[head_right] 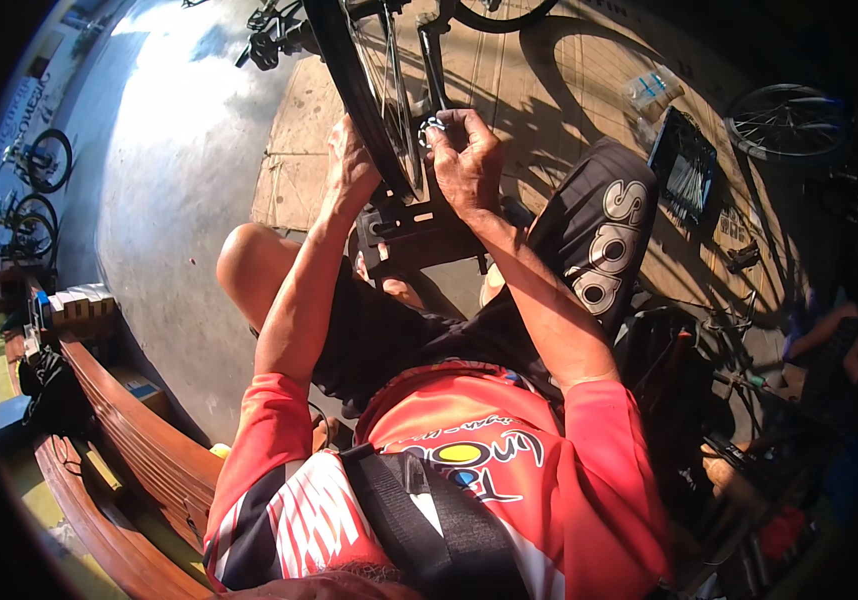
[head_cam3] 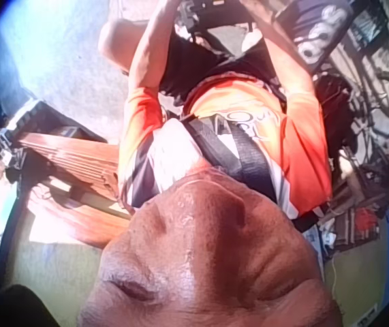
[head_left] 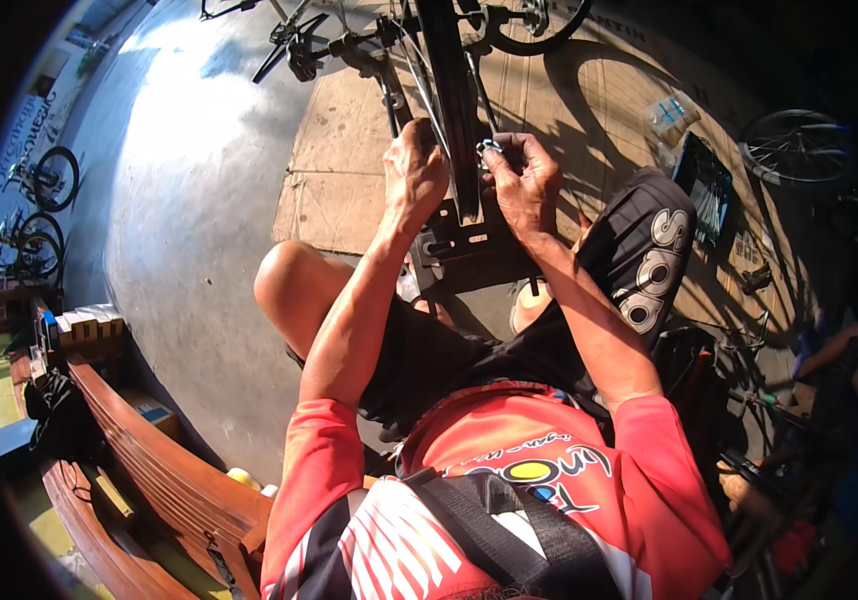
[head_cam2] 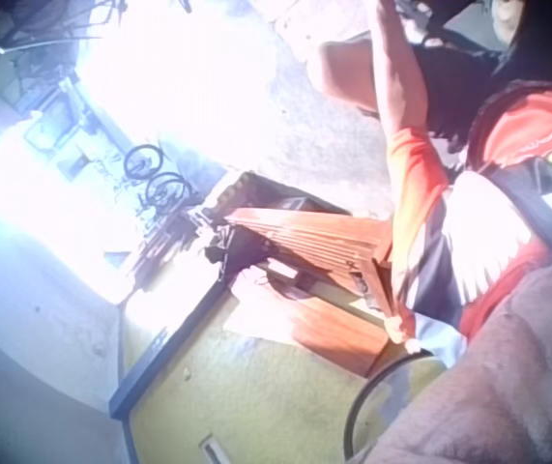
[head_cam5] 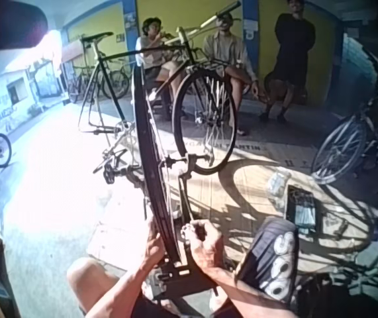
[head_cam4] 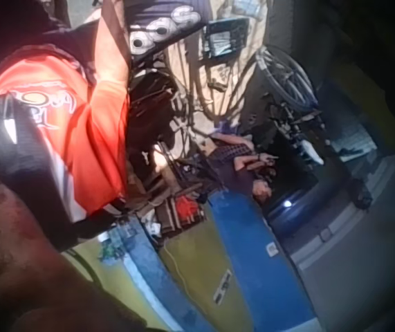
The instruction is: The person is adjusting the spokes on a bicycle wheel using a spoke wrench at a repair station.
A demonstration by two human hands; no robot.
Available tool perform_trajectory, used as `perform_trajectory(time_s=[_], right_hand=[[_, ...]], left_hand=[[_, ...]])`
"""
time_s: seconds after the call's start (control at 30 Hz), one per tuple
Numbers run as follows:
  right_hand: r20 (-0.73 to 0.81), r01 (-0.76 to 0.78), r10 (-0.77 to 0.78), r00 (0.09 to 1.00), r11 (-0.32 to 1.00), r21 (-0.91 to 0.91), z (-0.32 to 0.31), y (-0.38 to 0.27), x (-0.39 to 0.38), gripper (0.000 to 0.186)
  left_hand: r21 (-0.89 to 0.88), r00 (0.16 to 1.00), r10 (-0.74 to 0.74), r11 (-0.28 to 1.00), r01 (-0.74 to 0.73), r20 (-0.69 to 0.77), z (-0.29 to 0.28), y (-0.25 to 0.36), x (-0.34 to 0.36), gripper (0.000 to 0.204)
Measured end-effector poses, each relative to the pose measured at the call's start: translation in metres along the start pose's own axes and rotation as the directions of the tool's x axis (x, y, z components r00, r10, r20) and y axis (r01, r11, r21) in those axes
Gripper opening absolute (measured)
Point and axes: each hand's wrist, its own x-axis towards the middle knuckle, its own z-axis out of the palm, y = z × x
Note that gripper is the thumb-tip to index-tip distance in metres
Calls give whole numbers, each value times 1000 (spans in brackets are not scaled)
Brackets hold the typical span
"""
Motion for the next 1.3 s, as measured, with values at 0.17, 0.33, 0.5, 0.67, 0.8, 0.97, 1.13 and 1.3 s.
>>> perform_trajectory(time_s=[0.17,0.33,0.5,0.67,0.8,0.97,1.13,1.3], right_hand=[[5,-41,41,999,999,36,0,-2,0,14],[9,-27,26,1000,999,19,-1,-1,0,14],[21,-18,18,1000,1000,10,0,0,0,14],[23,-3,2,1000,1000,25,-1,0,1,13],[23,-33,32,999,999,21,0,-5,-1,12],[11,15,-15,1000,1000,7,1,1,1,11],[21,14,-15,1000,999,47,1,3,1,12],[18,-22,23,1000,1000,-4,-2,1,0,12]], left_hand=[[1,1000,-8,1000,8,-10,2,-3,2,28],[-17,999,-30,999,30,-12,2,-1,2,30],[-18,1000,-13,1000,13,-7,2,-7,2,32],[-29,1000,-14,999,13,-17,1,3,-1,32],[-71,1000,0,998,-2,-26,3,-4,0,33],[-53,1000,-27,998,27,9,5,-9,1,35],[-30,997,-64,997,66,46,3,-8,2,35],[-174,998,54,983,-50,14,4,-10,3,22]])
